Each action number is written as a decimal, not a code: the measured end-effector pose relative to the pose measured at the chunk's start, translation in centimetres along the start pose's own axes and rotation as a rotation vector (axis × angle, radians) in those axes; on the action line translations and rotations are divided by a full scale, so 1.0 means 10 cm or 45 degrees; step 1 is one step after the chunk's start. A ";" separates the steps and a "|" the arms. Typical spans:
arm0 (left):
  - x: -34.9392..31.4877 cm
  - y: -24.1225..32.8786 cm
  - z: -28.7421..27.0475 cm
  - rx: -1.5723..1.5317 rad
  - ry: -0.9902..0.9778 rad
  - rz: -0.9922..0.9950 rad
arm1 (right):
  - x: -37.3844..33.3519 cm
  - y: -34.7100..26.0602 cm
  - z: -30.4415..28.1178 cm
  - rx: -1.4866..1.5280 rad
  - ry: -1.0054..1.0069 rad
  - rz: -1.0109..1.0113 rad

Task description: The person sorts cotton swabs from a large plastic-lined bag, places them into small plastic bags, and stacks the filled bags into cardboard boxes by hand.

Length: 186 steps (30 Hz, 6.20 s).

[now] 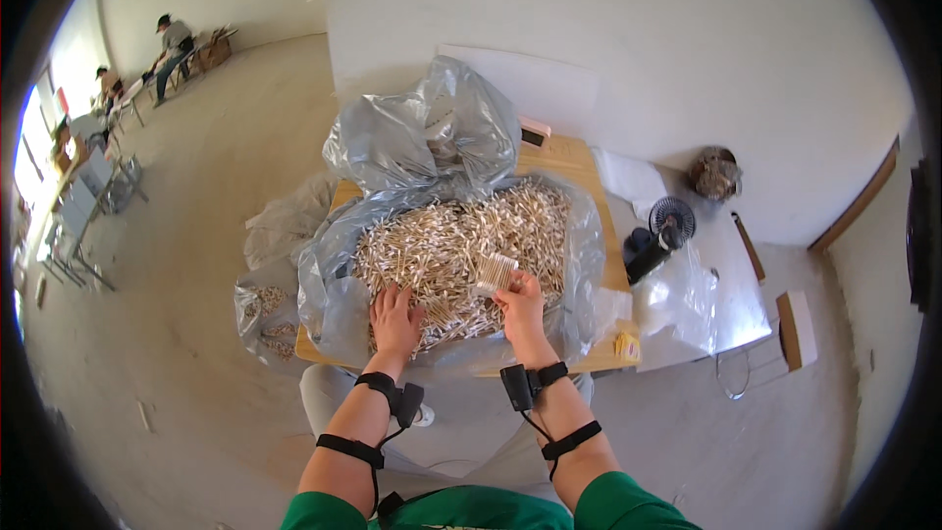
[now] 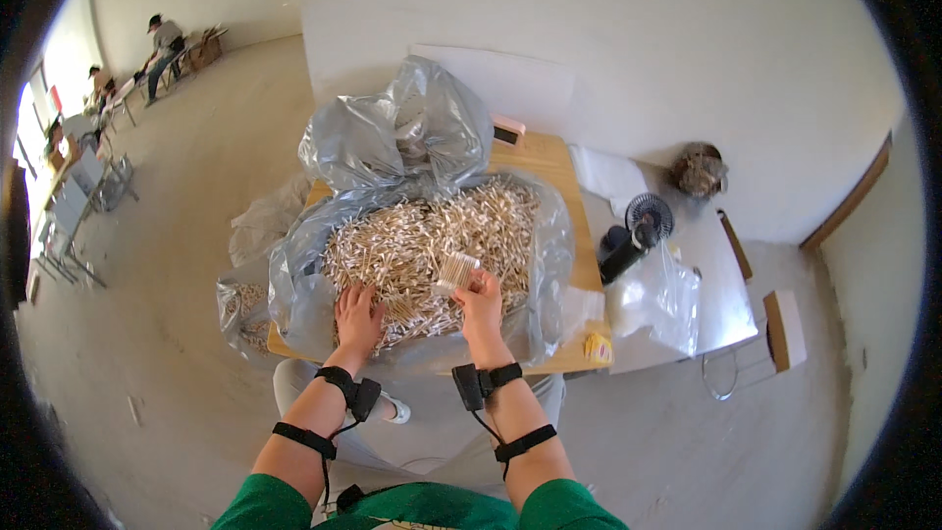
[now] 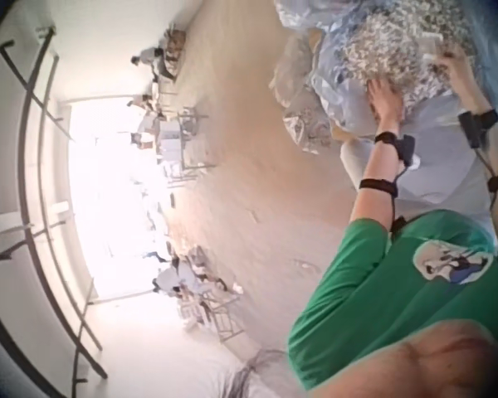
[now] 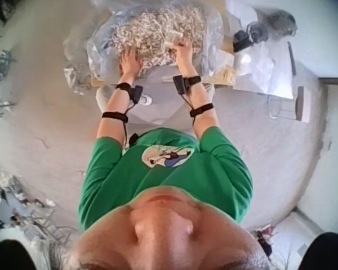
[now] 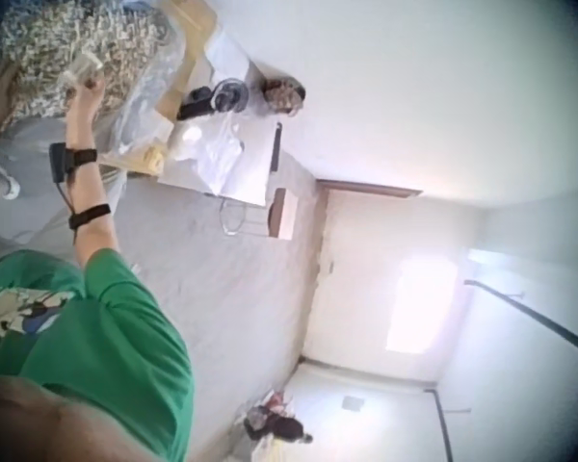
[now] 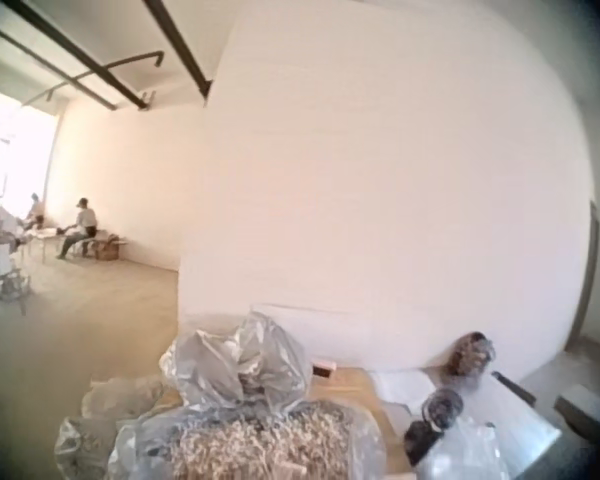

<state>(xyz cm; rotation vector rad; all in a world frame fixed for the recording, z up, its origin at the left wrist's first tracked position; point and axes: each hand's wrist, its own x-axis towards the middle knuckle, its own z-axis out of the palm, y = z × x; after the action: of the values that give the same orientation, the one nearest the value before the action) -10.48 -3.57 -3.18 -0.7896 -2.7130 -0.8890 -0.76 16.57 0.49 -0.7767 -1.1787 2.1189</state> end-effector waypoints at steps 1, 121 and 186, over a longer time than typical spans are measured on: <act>0.04 0.01 -0.06 0.019 -0.015 0.025 | -0.04 -0.04 -0.01 0.105 -0.025 0.010; -0.47 1.14 -0.30 -1.235 -0.101 -0.406 | -0.91 -0.16 -0.04 -0.229 -0.187 -0.247; -0.40 0.86 -0.21 -0.664 0.289 -0.352 | -0.59 0.30 -0.43 -0.848 0.121 -0.383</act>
<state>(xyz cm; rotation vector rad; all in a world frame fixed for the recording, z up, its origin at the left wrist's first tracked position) -2.48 -0.71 1.53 -0.3537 -2.4446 -1.6764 5.63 13.29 -2.83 -0.8939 -1.8461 1.4256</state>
